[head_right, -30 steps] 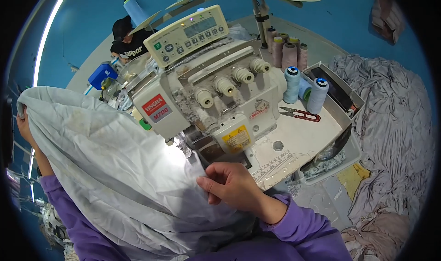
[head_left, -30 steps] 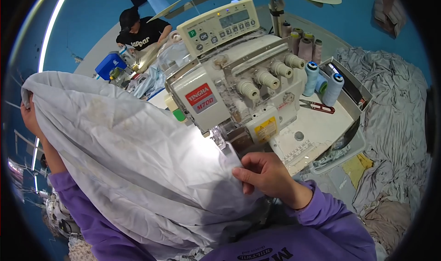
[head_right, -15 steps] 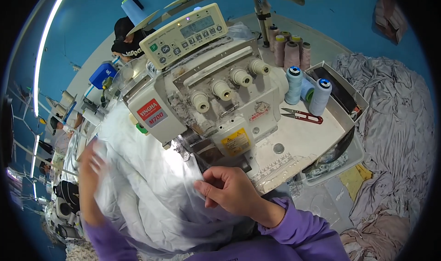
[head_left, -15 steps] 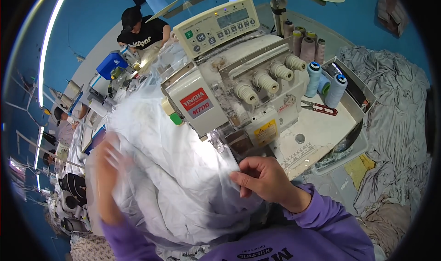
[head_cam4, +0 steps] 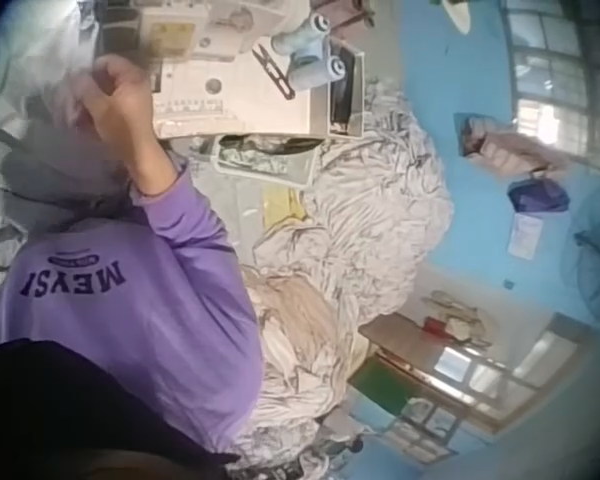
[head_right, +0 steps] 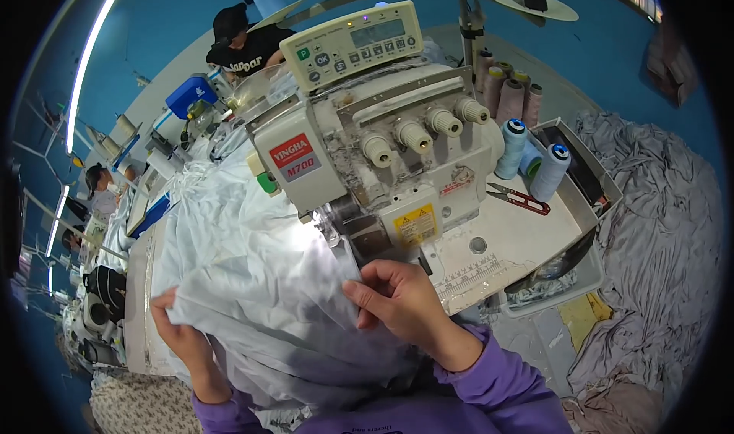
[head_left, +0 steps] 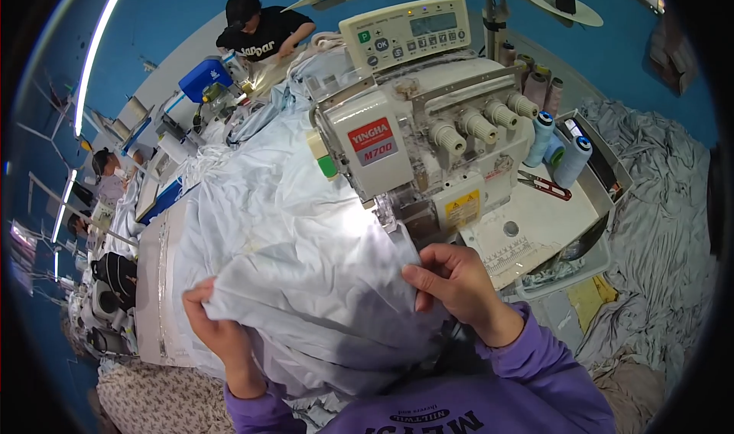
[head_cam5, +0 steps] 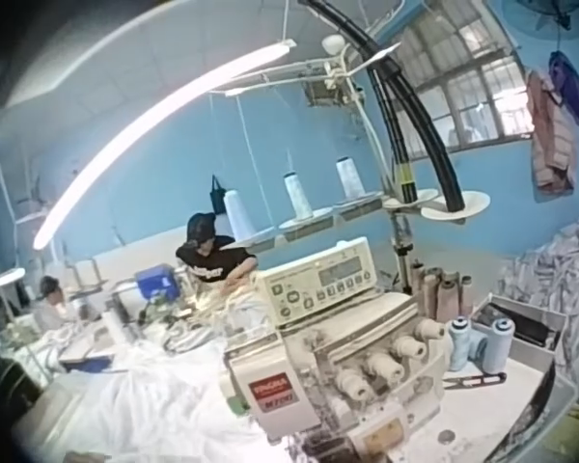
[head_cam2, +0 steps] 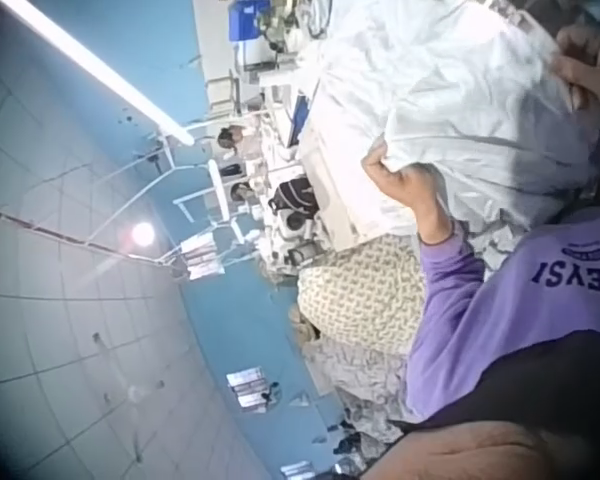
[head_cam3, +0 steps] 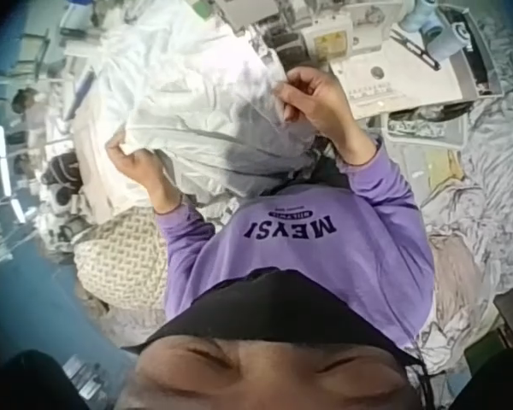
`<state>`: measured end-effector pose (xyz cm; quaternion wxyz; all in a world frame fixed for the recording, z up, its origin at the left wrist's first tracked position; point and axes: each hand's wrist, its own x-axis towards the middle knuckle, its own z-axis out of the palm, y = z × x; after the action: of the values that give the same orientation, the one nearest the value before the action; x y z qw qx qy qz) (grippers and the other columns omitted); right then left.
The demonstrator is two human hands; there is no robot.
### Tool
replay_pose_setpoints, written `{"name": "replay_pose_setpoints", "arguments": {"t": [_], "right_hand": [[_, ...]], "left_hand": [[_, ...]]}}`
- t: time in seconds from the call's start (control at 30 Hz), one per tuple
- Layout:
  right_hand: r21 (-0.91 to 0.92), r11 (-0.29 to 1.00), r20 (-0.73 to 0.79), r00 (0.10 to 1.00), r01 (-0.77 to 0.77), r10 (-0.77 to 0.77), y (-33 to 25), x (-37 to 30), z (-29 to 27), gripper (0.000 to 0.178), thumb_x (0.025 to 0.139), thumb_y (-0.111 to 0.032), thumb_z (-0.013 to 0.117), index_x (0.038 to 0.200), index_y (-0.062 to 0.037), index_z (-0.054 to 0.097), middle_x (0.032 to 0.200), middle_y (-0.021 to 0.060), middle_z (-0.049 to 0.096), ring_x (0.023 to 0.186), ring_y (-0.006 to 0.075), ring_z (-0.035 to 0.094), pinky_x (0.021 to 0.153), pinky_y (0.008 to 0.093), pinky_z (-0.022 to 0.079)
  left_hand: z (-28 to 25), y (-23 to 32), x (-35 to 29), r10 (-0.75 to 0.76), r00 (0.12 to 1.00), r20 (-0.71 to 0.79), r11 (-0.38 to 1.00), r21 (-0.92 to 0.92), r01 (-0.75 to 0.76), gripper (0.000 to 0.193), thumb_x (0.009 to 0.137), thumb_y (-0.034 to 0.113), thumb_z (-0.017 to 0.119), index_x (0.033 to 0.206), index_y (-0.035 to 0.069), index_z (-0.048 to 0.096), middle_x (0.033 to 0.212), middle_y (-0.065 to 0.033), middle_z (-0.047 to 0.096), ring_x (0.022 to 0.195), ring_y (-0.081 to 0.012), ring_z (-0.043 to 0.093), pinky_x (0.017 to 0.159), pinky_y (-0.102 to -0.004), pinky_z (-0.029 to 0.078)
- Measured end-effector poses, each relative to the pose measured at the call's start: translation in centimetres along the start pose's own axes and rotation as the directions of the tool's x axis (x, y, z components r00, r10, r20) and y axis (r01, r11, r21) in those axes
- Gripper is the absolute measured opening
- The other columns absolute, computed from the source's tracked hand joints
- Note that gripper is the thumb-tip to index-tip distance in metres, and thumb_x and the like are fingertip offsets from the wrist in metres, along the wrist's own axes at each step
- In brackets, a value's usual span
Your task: Using an industrial overlock sewing machine to finish the edges of fabric pieces for pillowcases.
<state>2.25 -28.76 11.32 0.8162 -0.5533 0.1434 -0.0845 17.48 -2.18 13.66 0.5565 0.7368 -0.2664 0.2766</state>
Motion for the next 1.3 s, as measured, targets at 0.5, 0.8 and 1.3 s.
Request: {"name": "replay_pose_setpoints", "arguments": {"t": [0.5, 0.8, 1.3], "right_hand": [[-0.036, 0.999, -0.004, 1.0, 0.019, -0.02, 0.1, 0.1, -0.4, 0.019, 0.086, -0.017, 0.064, 0.081, 0.0008, 0.058, 0.059, 0.0024, 0.059, 0.05, 0.0071, 0.057, 0.047, 0.02, 0.045], [0.033, 0.999, -0.021, 1.0, -0.014, 0.015, 0.1, 0.2, 0.2, 0.014, 0.085, -0.012, 0.065, 0.08, -0.0006, 0.058, 0.061, 0.0025, 0.058, 0.049, 0.0085, 0.056, 0.047, 0.02, 0.044], [0.051, 0.999, -0.007, 1.0, 0.006, -0.005, 0.2, 0.0, 0.1, 0.014, 0.085, -0.011, 0.065, 0.082, 0.0006, 0.058, 0.063, 0.0022, 0.058, 0.048, 0.008, 0.056, 0.045, 0.0189, 0.044]], "left_hand": [[0.8, 1.5, -0.3, -0.048, 0.684, 0.728, 0.892, 0.339, -0.298, 0.022, 0.074, 0.005, 0.061, 0.095, 0.004, 0.059, 0.104, -0.0117, 0.052, 0.09, -0.0244, 0.052, 0.074, -0.0296, 0.04], [2.2, -2.6, 1.0, 0.074, 0.972, 0.221, 0.916, 0.371, -0.154, 0.023, 0.066, -0.008, 0.053, 0.087, 0.0, 0.058, 0.088, -0.0135, 0.057, 0.09, -0.0318, 0.055, 0.083, -0.0357, 0.042], [4.4, -3.8, 10.8, 0.276, 0.96, -0.047, 0.915, 0.317, -0.248, 0.023, 0.074, -0.01, 0.05, 0.094, -0.001, 0.056, 0.094, -0.0099, 0.058, 0.091, -0.0236, 0.057, 0.084, -0.0287, 0.042]]}}
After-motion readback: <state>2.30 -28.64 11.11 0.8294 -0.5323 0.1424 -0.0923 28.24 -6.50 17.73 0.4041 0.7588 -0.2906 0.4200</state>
